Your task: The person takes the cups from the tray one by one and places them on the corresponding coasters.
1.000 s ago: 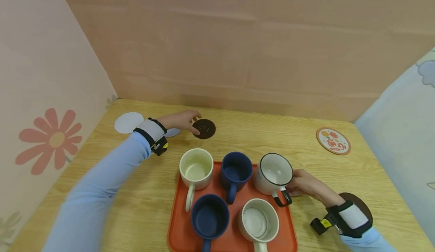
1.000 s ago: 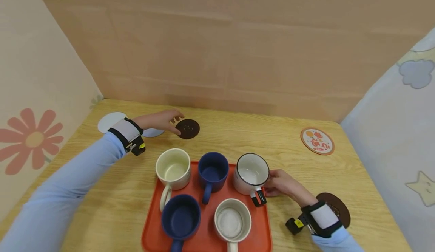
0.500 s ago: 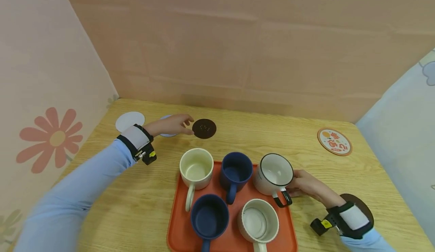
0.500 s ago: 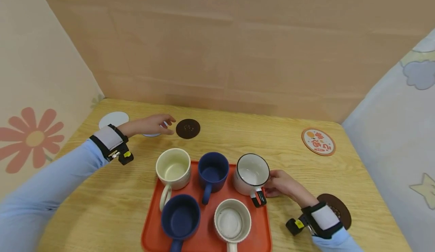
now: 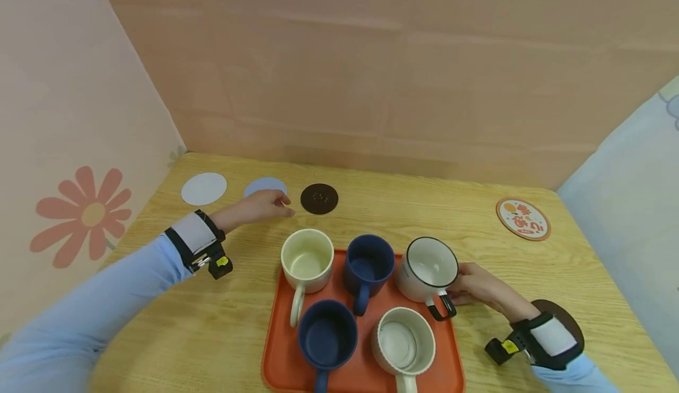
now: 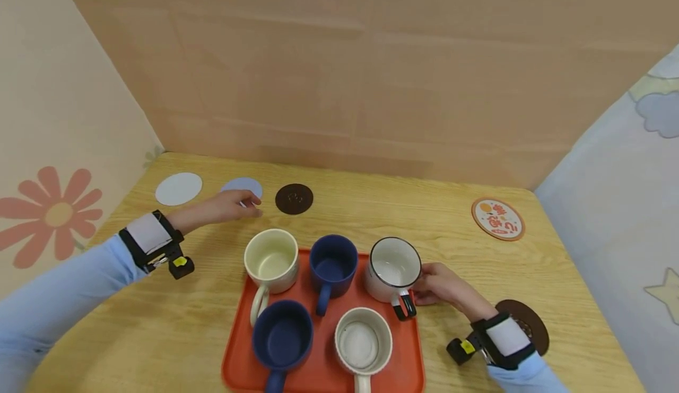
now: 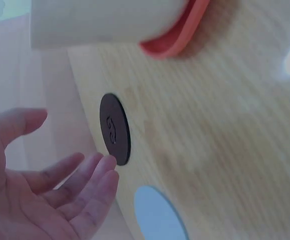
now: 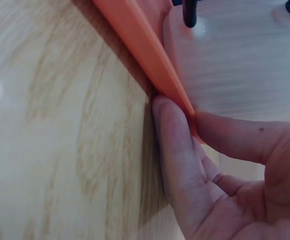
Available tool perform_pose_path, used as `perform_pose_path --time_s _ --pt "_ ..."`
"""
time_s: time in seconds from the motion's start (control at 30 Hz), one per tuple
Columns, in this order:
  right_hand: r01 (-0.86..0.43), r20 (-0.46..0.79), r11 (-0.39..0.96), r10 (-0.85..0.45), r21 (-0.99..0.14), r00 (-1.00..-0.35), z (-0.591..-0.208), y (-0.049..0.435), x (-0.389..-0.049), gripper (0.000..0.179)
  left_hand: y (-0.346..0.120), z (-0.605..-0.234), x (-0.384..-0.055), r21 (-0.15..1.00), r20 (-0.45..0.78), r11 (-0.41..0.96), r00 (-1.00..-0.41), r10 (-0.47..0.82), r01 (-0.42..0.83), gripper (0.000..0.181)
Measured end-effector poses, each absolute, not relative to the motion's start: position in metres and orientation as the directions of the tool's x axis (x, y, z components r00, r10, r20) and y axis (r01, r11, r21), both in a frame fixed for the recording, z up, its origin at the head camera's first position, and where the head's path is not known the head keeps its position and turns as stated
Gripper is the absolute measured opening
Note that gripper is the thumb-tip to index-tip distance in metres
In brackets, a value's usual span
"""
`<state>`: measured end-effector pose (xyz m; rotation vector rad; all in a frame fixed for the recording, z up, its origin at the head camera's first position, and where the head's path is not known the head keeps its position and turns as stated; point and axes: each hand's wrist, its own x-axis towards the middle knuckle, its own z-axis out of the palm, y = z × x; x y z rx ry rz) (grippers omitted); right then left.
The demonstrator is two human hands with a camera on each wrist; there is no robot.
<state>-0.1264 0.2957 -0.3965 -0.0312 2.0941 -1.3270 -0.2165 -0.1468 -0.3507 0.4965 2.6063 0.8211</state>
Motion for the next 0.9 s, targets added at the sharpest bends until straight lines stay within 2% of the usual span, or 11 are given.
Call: perform_pose_path --time_s 0.37,0.53,0.9 --pt "0.308 -0.502 0.486 -0.341 -0.818 -0.795 -0.4 0.297 -0.126 0.048 -0.15 -0.357 -0.2 0.667 -0.328 0.741 -0.865 0.38 0.073 0.043" --pt "0.303 -0.497 0.482 -0.346 -0.822 -0.796 -0.401 0.298 -0.127 0.048 -0.154 -0.356 -0.191 0.69 -0.391 0.723 -0.839 0.38 0.005 0.044" --pt "0.303 -0.497 0.482 -0.346 -0.822 -0.796 -0.402 0.298 -0.127 0.047 -0.159 -0.37 -0.164 0.753 -0.484 0.64 -0.787 0.383 -0.151 0.034"
